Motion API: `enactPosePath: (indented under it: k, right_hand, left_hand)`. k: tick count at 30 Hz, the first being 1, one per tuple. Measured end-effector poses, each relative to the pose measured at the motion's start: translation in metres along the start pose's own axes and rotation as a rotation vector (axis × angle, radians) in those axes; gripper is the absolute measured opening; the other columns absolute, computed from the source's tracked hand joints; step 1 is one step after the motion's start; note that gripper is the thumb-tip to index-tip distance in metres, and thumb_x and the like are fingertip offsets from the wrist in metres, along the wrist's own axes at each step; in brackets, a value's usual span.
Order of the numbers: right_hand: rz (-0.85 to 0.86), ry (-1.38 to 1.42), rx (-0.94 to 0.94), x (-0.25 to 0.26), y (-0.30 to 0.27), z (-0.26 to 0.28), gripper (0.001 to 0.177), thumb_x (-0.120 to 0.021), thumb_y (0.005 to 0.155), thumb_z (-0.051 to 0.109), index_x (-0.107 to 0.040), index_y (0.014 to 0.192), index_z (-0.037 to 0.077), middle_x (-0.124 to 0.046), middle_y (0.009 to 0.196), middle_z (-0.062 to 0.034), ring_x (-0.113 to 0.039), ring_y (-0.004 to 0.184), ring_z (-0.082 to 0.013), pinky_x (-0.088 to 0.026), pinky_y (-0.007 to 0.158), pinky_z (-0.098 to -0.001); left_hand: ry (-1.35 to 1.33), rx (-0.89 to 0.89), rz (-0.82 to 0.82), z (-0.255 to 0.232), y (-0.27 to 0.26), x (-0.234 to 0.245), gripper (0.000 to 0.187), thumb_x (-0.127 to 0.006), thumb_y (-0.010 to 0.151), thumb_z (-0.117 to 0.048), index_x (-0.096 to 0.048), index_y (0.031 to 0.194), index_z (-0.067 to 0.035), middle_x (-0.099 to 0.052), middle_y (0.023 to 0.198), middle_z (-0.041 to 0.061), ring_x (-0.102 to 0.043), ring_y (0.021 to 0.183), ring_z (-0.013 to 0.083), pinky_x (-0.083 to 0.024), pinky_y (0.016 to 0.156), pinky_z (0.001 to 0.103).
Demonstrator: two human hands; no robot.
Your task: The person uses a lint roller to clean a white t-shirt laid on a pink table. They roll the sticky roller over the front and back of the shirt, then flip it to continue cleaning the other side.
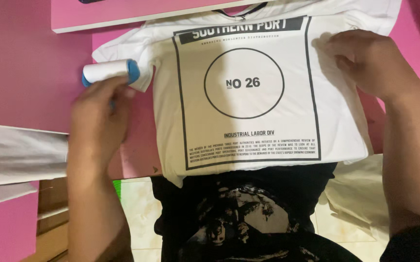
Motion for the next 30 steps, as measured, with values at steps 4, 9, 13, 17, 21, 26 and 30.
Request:
enactPosePath:
  k: [4, 9, 13, 17, 21, 26, 30]
  right_hand:
    - [-0.01, -0.075, 0.057, -0.009, 0.016, -0.007, 0.028, -0.074, 0.1, 0.005, -0.073, 0.128, 0.004, -0.072, 0.13, -0.0112, -0.069, 0.121, -0.0297, -0.055, 0.105, -0.0367]
    - [-0.026, 0.096, -0.035, -0.015, 0.015, -0.003, 0.036, -0.079, 0.092, 0.005, -0.072, 0.127, 0.001, -0.07, 0.126, -0.015, -0.068, 0.115, -0.032, -0.057, 0.099, -0.0392]
    - [-0.031, 0.097, -0.038, -0.015, 0.007, -0.011, 0.04, -0.074, 0.091, -0.004, -0.071, 0.131, 0.0, -0.066, 0.137, -0.0179, -0.068, 0.12, -0.0307, -0.057, 0.104, -0.0345]
    - [-0.015, 0.182, -0.091, -0.018, 0.007, -0.015, 0.034, -0.072, 0.093, -0.005, -0.072, 0.127, 0.001, -0.066, 0.134, -0.0163, -0.068, 0.12, -0.029, -0.056, 0.101, -0.033]
    - [-0.027, 0.059, -0.083, -0.015, 0.006, -0.018, 0.025, -0.08, 0.096, 0.001, -0.077, 0.121, 0.004, -0.074, 0.115, -0.0127, -0.069, 0.106, -0.0287, -0.057, 0.09, -0.0383]
    - [-0.128, -0.065, 0.083, -0.016, -0.002, -0.025, 0.017, -0.076, 0.096, -0.003, -0.076, 0.11, 0.006, -0.077, 0.111, -0.0065, -0.073, 0.101, -0.022, -0.059, 0.094, -0.0332]
    - [-0.163, -0.09, 0.128, -0.014, -0.001, -0.035, 0.015, -0.077, 0.099, -0.001, -0.076, 0.11, 0.008, -0.077, 0.11, -0.0058, -0.074, 0.1, -0.0215, -0.058, 0.091, -0.032]
  left_hand:
    - [0.096, -0.513, 0.167, 0.002, 0.053, -0.058, 0.023, -0.075, 0.093, -0.006, -0.072, 0.116, -0.002, -0.07, 0.111, 0.016, -0.067, 0.099, 0.0374, -0.055, 0.084, 0.044]
    - [0.282, -0.61, 0.177, 0.016, 0.087, -0.082, 0.035, -0.081, 0.08, -0.012, -0.072, 0.113, -0.003, -0.069, 0.112, 0.013, -0.064, 0.107, 0.0355, -0.054, 0.09, 0.045]
    - [0.354, -0.597, 0.108, 0.02, 0.086, -0.085, 0.043, -0.084, 0.074, -0.021, -0.073, 0.111, -0.004, -0.068, 0.113, 0.012, -0.063, 0.108, 0.034, -0.052, 0.091, 0.045]
    - [0.355, -0.586, 0.137, 0.033, 0.083, -0.088, 0.031, -0.083, 0.08, -0.017, -0.075, 0.107, -0.006, -0.07, 0.108, 0.009, -0.063, 0.106, 0.0325, -0.052, 0.09, 0.044]
    - [0.333, -0.591, 0.083, 0.042, 0.085, -0.089, 0.014, -0.08, 0.087, -0.012, -0.076, 0.1, -0.008, -0.071, 0.099, 0.007, -0.064, 0.101, 0.0301, -0.053, 0.087, 0.044]
    - [0.323, -0.66, -0.018, 0.037, 0.076, -0.088, 0.008, -0.077, 0.089, -0.01, -0.076, 0.097, -0.008, -0.072, 0.097, 0.007, -0.065, 0.101, 0.028, -0.054, 0.088, 0.043]
    - [0.361, -0.702, -0.12, 0.032, 0.074, -0.078, 0.005, -0.077, 0.092, -0.012, -0.076, 0.096, -0.01, -0.074, 0.097, 0.003, -0.063, 0.101, 0.0248, -0.045, 0.089, 0.045]
Point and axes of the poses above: each hand's wrist, its own y-axis towards the middle knuckle, its own x-axis out of the back of the hand, z = x × y, the point moved 2 cm from there along y, towards the middle knuckle
